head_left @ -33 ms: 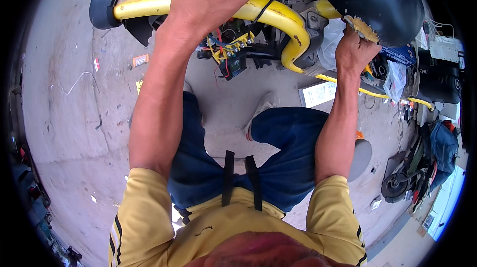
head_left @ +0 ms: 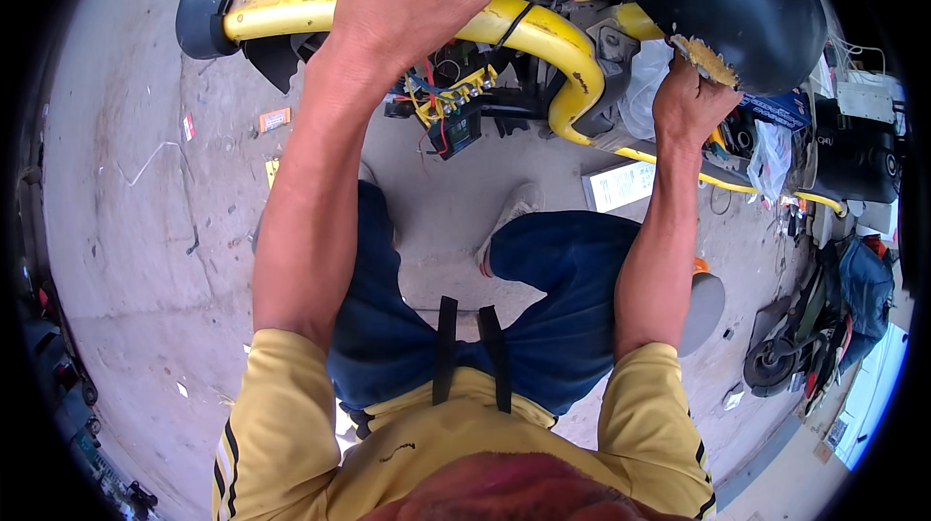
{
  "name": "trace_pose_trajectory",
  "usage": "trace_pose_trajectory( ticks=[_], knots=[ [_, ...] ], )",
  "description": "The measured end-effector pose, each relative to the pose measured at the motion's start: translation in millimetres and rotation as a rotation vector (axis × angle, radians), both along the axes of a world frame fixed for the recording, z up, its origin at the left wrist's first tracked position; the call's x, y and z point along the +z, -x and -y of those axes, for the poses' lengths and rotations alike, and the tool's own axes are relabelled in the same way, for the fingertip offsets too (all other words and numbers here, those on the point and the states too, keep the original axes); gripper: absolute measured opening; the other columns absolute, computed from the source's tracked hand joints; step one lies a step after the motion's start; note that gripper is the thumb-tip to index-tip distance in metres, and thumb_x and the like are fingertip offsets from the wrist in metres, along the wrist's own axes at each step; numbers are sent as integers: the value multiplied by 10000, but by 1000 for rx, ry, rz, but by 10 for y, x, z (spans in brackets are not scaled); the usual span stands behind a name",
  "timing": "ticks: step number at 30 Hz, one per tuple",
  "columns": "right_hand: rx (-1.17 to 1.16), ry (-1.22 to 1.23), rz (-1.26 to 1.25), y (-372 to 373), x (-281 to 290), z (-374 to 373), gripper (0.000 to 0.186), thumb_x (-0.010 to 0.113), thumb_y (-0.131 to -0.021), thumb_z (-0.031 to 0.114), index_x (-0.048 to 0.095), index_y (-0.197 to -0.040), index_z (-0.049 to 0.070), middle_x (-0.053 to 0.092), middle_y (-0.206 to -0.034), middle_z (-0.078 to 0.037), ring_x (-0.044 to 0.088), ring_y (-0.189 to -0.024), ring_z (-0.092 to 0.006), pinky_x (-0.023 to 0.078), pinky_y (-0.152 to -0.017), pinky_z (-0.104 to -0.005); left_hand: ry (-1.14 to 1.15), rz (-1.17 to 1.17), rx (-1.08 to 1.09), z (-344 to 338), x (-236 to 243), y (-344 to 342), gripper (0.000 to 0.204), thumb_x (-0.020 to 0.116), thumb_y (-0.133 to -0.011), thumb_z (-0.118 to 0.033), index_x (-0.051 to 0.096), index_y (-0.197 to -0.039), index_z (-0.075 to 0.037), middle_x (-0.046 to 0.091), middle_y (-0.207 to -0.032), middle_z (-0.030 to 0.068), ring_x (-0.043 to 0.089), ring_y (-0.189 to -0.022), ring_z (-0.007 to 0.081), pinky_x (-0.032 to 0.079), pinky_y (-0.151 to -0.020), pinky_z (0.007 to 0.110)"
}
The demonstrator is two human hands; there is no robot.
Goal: The person kneels beside a yellow scooter and works on its exposed wiring under the seat. They connect and adjust wires at a terminal block, then use a tool to secure connections before standing and walking away.
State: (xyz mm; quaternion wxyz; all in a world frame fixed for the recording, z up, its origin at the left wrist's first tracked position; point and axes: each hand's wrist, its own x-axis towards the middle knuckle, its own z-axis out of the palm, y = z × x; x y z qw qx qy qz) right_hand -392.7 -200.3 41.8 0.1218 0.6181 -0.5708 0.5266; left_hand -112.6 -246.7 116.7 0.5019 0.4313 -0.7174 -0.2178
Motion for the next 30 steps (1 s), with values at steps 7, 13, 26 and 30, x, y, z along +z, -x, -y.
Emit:
trace_pose_trajectory(
  ticks=[7,13,26,30],
  knots=[
    [-18,35,-32,20,-12,29,143,649,-973,51,717,-1018,-67,739,-854,-70,668,-750,-123,510,-669,-273,33,-30,-27,-55,39,0,164,734,-988,-123,742,-915,24,643,-659,65,551,-594,97,445,-558,293],
    [49,35,70,-81,-29,29,147,666,-951,35,744,-1026,-64,778,-892,-92,722,-778,-137,564,-700,-297,26,-6,0,-27,-1,29,174,721,-998,-94,713,-873,27,631,-655,46,536,-604,84,429,-558,283],
    [34,-100,-237,-632,122,197,210,725,-1006,224,793,-1115,58,785,-933,-139,747,-838,-336,556,-783,-419,193,199,105,79,-206,-27,297,754,-1019,-293,772,-933,-9,641,-672,24,554,-629,86,436,-573,280],
    [-21,-418,-51,-764,145,190,297,684,-1045,307,773,-1209,76,794,-1099,-150,737,-993,-393,542,-910,-457,171,176,114,42,-183,8,225,764,-943,-237,739,-835,-41,711,-737,107,702,-655,272,553,-628,395]
  ],
)
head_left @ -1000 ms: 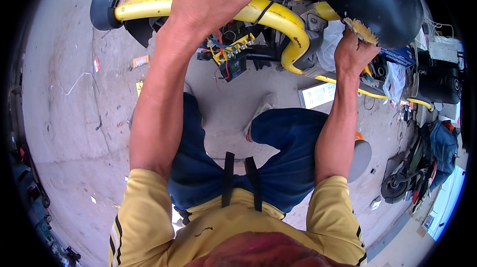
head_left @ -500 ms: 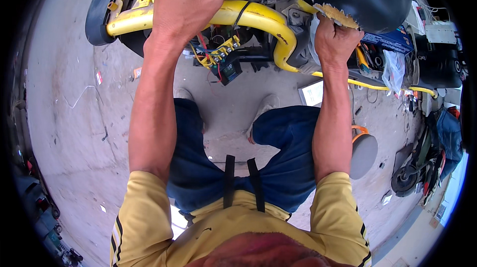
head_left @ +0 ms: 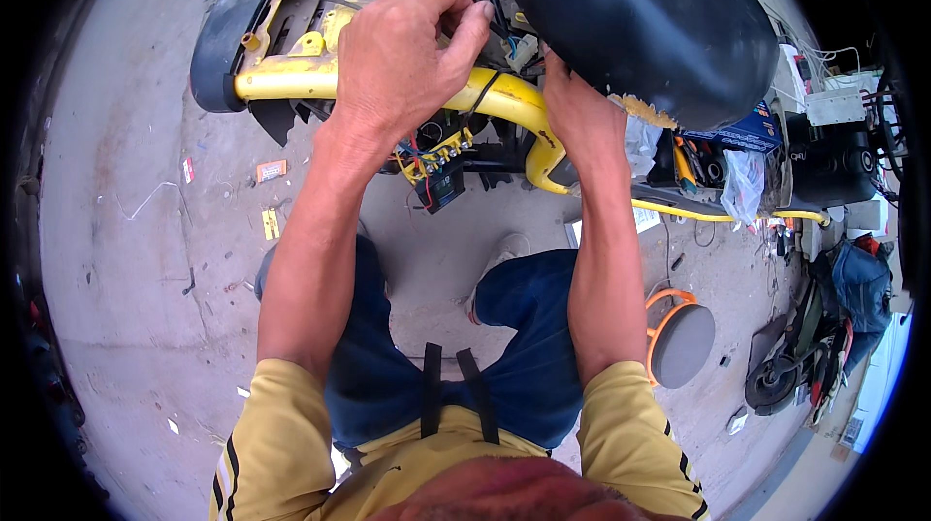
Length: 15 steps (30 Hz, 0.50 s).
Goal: The person kneels beside a yellow scooter and works on its exposed wiring under the seat. They connect and adjust wires at a terminal block, then use a tool to secure connections before standing and walking away.
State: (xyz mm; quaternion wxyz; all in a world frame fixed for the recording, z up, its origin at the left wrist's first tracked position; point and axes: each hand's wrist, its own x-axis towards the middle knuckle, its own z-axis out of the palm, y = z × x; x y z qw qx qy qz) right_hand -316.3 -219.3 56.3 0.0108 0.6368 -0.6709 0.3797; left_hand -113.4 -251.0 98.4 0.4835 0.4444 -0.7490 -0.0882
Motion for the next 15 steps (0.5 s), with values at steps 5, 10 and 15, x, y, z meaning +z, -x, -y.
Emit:
trace_pose_trajectory(
  ticks=[5,10,15],
  knots=[
    [6,-138,155,198,-173,43,245,661,-1072,189,745,-1235,27,788,-1149,-114,678,-859,-199,521,-804,-350,79,-6,-17,40,-47,-85,228,755,-982,-232,736,-875,-32,705,-744,84,685,-645,214,532,-626,364],
    [89,-58,290,324,-269,102,170,646,-1068,82,727,-1194,2,761,-1094,-70,514,-745,-61,438,-672,-248,32,34,7,58,-59,-173,210,750,-969,-226,724,-882,-36,695,-781,99,686,-694,283,525,-641,400],
    [34,-147,575,30,89,-8,145,642,-1055,57,715,-1158,-14,741,-1014,-54,484,-709,-58,400,-627,-229,26,38,31,45,-75,-280,199,740,-962,-221,730,-895,-34,704,-803,119,690,-724,317,527,-665,434]
  ],
)
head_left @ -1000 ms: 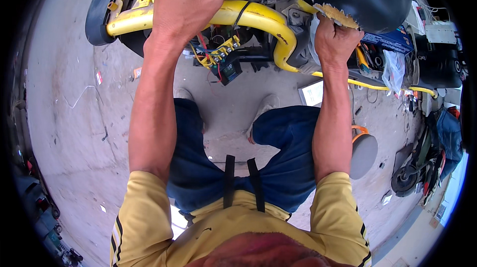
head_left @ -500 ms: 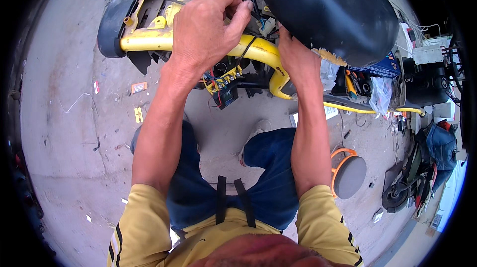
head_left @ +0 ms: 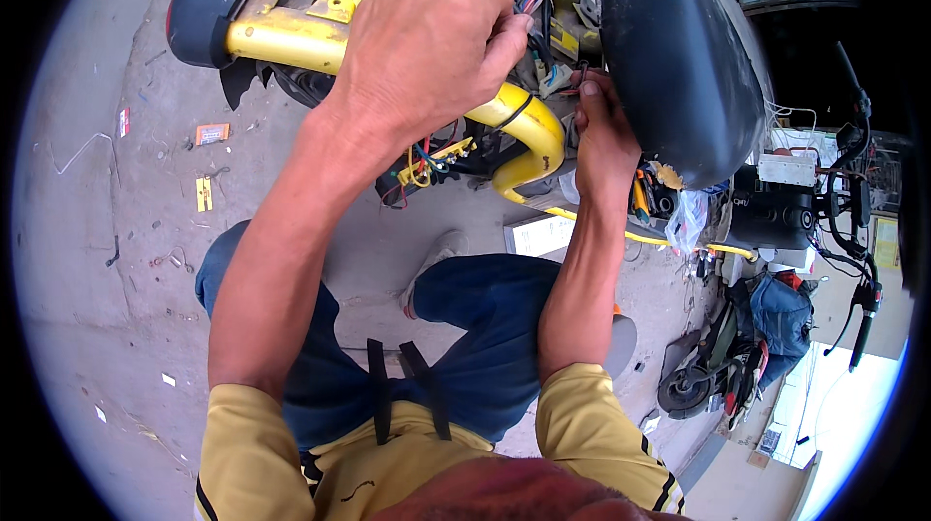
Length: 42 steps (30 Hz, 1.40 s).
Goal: The person kneels beside a yellow scooter and works on its exposed wiring under the seat. They connect and adjust wires at a terminal block, then use a tool to secure connections before standing and walking away.
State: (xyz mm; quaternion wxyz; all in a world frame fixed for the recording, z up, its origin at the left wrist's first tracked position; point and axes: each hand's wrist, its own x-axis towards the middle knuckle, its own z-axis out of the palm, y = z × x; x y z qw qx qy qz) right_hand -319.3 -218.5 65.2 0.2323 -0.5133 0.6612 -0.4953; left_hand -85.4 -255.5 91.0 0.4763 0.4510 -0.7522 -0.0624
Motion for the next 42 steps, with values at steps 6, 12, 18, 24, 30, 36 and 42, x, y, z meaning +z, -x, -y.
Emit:
trace_pose_trajectory(
  ticks=[6,12,18,24,30,36,42],
  knots=[
    [-43,-10,-15,-62,48,15,137,649,-1044,59,711,-1135,-22,723,-1002,-52,489,-707,-57,388,-616,-217,7,7,1,12,3,-62,199,747,-959,-226,735,-914,-33,699,-800,131,692,-734,320,528,-673,441],
    [-47,-15,66,-56,41,1,141,643,-1033,49,718,-1144,6,707,-970,-38,491,-706,-58,380,-613,-216,-31,0,-25,-30,11,-73,222,749,-972,-231,717,-893,-26,695,-795,123,699,-722,293,532,-663,418],
    [147,-123,-192,183,80,-28,143,643,-1041,67,712,-1156,19,719,-1021,-36,517,-740,-60,430,-666,-237,-25,-18,-58,-20,30,1,228,749,-982,-222,715,-890,-16,699,-778,113,703,-696,274,539,-655,392],
    [196,180,-520,324,-279,54,203,654,-1038,91,714,-1213,8,756,-1079,-56,655,-926,-141,513,-842,-299,19,-13,-62,-17,11,51,226,756,-983,-227,733,-911,-15,677,-747,101,659,-649,226,521,-638,361],
    [-3,27,-447,63,-213,52,150,663,-1035,132,774,-1107,62,780,-1053,-70,691,-965,-196,513,-920,-358,7,-3,-19,-38,12,54,219,762,-986,-231,749,-928,-20,623,-685,73,558,-590,196,451,-583,363],
    [-93,114,-393,-25,-226,42,181,683,-1033,181,788,-1140,79,797,-1073,-77,693,-958,-217,515,-908,-358,-43,-55,42,-2,52,61,259,752,-967,-274,759,-887,-27,705,-735,106,682,-652,283,522,-635,414],
    [-78,-44,-535,53,-192,22,240,682,-1039,232,800,-1224,133,794,-1167,-114,723,-1038,-299,523,-938,-393,-161,-206,44,65,37,-26,307,725,-1027,-261,757,-898,15,665,-663,30,538,-617,86,433,-581,288]
  ],
)
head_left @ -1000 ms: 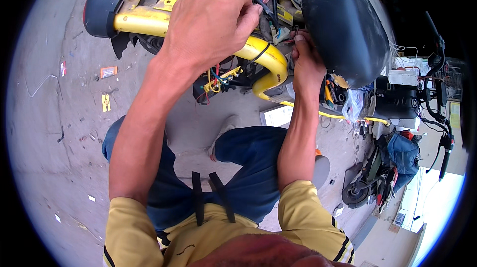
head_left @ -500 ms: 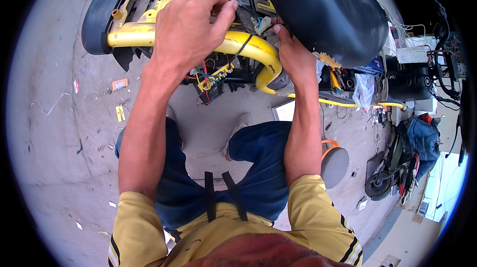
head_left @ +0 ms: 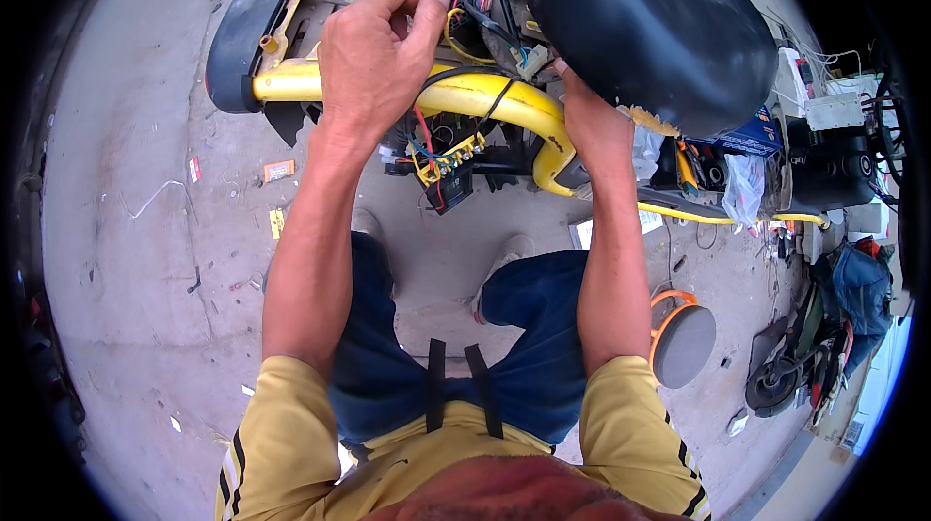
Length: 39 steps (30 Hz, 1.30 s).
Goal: The person kneels beside a yellow scooter and works on its exposed wiring under the seat. They connect and adjust wires at a terminal block, then use a tool to secure connections before standing and walking away.
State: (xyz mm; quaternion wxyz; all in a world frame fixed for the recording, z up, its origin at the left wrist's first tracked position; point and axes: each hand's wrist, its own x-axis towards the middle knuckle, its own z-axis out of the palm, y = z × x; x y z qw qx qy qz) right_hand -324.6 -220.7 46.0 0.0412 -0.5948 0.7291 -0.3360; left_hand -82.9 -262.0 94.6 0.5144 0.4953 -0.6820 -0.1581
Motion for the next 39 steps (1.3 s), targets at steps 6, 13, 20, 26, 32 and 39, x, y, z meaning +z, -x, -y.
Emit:
trace_pose_trajectory(
  ticks=[6,13,20,26,32,39],
  knots=[
    [91,135,-78,28,-45,-44,249,678,-1035,215,789,-1222,94,793,-1140,-134,732,-1040,-330,534,-944,-401,82,-69,1,-30,-21,56,436,713,-1047,-206,539,-704,-1,394,-620,-53,330,-631,47,263,-531,298],
    [140,125,114,13,62,-174,218,660,-1006,122,765,-1169,20,787,-1070,-189,740,-976,-380,551,-884,-446,331,-355,-127,-155,207,30,465,693,-984,-86,395,-630,-37,332,-572,-62,289,-578,40,226,-490,293],
    [211,187,129,48,5,-66,227,678,-969,109,756,-1158,8,789,-1076,-180,740,-1010,-379,553,-899,-450,-23,-600,-1374,-830,1254,-224,328,672,-944,-186,516,-676,-79,430,-583,12,388,-533,153,265,-510,320],
    [191,212,175,158,-78,-93,238,695,-952,103,749,-1161,1,788,-1068,-167,742,-1006,-350,553,-907,-436,-88,-395,-2180,-1337,1561,-199,305,627,-999,-144,595,-717,-31,513,-615,104,582,-538,271,374,-486,372],
    [196,137,197,158,-82,-89,210,695,-964,102,752,-1133,-9,784,-1024,-151,732,-932,-291,550,-874,-407,-76,-567,-2335,-1464,1497,-230,338,589,-999,-130,555,-676,-36,536,-588,116,593,-516,330,384,-445,425],
    [147,224,187,135,-123,-20,236,769,-968,143,768,-1143,-14,800,-1030,-120,731,-925,-235,546,-881,-386,-40,-559,-2380,-1278,1452,-251,364,607,-965,-132,521,-619,-59,531,-569,109,574,-487,309,364,-418,423]
  ],
)
